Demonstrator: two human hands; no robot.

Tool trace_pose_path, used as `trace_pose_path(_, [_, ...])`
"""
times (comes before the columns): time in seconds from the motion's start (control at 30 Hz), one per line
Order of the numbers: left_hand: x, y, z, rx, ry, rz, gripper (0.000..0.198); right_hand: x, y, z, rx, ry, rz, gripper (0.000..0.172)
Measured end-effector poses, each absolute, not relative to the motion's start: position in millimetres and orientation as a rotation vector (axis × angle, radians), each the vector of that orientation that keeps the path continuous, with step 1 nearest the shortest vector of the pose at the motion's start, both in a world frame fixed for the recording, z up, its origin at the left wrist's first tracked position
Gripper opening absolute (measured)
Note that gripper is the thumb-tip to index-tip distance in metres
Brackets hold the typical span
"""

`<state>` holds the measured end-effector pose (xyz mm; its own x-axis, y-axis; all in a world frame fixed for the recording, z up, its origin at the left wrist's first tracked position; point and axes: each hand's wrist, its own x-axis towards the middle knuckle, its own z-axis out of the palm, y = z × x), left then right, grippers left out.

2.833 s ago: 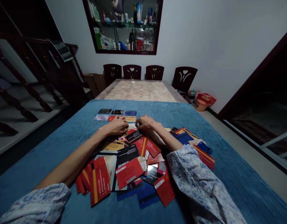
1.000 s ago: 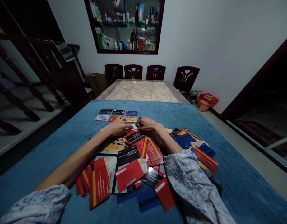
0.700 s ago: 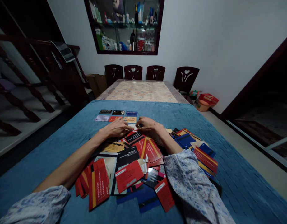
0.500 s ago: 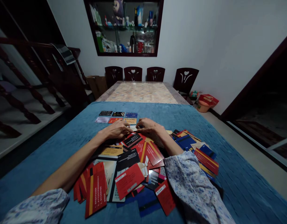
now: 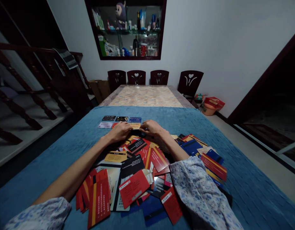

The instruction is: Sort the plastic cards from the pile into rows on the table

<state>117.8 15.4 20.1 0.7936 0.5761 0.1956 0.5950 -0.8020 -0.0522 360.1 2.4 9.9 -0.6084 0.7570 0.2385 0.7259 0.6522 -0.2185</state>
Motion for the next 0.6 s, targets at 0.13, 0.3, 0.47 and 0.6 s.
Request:
trace_pose_path(0.13, [116.2, 20.8, 18.1, -2.906, -1.026, -0.413, 0.031, 359.4, 5.1, 5.0, -1.192, -2.472, 0.133, 0.034])
trace_pose_path(0.3, [114.4, 27.4, 12.2, -2.935, -1.091, -0.544, 0.031, 360.4, 6.4, -0.7, -1.177, -2.412, 0.228, 0.024])
trace_pose_path(0.47, [113.8, 31.0, 7.0, -2.907, -1.158, -0.627, 0.032, 361.0, 9.8, -13.7, -1.266, -2.372, 0.317, 0.015])
trace_pose_path(0.6, [115.7, 29.2, 7.7, -2.918, -1.171, -0.646, 0.032, 359.5, 11.5, -20.5, -1.282, -2.361, 0.344, 0.014])
